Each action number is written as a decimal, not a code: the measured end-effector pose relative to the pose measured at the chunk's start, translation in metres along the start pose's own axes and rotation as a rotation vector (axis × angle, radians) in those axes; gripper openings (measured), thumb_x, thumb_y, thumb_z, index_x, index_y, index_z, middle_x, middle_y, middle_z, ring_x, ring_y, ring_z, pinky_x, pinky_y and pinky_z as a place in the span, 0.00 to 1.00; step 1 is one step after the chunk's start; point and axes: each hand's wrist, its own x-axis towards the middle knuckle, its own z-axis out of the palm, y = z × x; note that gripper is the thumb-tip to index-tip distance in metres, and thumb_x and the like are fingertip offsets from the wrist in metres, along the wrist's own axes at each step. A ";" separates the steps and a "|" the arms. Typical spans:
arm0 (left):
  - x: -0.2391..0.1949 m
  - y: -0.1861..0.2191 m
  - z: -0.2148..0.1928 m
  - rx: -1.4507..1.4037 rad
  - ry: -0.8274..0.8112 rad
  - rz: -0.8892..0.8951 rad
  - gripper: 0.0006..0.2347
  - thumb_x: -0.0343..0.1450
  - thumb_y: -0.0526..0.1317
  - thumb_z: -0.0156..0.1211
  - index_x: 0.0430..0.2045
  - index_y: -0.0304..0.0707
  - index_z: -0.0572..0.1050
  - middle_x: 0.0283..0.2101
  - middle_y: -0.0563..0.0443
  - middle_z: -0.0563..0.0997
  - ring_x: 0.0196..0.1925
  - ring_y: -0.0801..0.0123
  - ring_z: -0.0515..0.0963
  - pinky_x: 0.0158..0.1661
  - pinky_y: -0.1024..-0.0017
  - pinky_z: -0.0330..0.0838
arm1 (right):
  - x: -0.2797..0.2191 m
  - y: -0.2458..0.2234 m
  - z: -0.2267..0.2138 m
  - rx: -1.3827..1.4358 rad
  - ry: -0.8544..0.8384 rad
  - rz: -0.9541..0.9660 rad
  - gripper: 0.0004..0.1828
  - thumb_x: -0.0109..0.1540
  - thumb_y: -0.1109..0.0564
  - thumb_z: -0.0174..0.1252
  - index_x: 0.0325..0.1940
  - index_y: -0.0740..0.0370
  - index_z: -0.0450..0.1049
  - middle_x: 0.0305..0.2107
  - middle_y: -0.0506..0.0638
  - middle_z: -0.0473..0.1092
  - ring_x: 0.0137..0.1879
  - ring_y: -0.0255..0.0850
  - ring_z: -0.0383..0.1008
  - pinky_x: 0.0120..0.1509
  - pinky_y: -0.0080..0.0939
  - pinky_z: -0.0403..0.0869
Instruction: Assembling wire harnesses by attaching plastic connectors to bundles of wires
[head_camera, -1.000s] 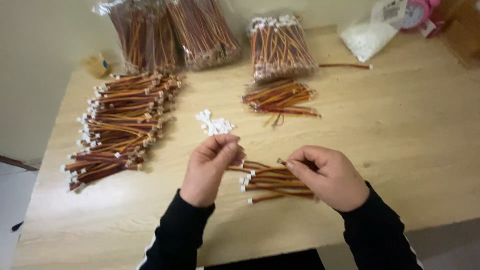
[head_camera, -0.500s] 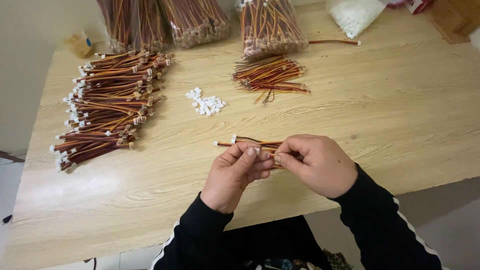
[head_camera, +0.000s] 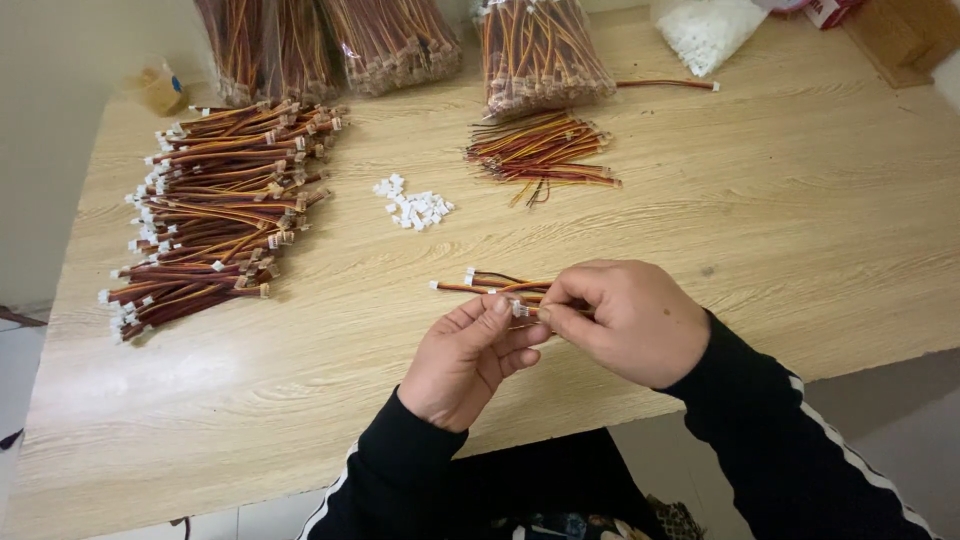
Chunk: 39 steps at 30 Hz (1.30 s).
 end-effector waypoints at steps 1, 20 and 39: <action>0.000 0.000 0.000 0.002 -0.002 0.000 0.07 0.72 0.40 0.54 0.35 0.34 0.73 0.38 0.40 0.83 0.39 0.57 0.84 0.35 0.69 0.81 | 0.001 0.000 0.001 -0.010 -0.008 -0.004 0.05 0.56 0.56 0.59 0.26 0.57 0.77 0.19 0.52 0.74 0.30 0.45 0.77 0.37 0.40 0.75; 0.000 -0.002 -0.002 -0.022 0.062 -0.013 0.07 0.72 0.39 0.56 0.35 0.33 0.74 0.37 0.40 0.83 0.37 0.58 0.85 0.35 0.69 0.81 | 0.001 0.001 0.010 -0.303 0.077 -0.050 0.10 0.58 0.47 0.56 0.24 0.49 0.74 0.19 0.45 0.71 0.31 0.43 0.76 0.35 0.38 0.73; 0.004 -0.008 -0.005 -0.035 0.068 -0.007 0.08 0.72 0.40 0.55 0.36 0.34 0.74 0.37 0.43 0.83 0.36 0.62 0.84 0.36 0.71 0.81 | 0.007 -0.002 0.012 -0.315 0.044 -0.019 0.09 0.56 0.48 0.57 0.22 0.49 0.74 0.18 0.47 0.71 0.32 0.47 0.76 0.35 0.41 0.72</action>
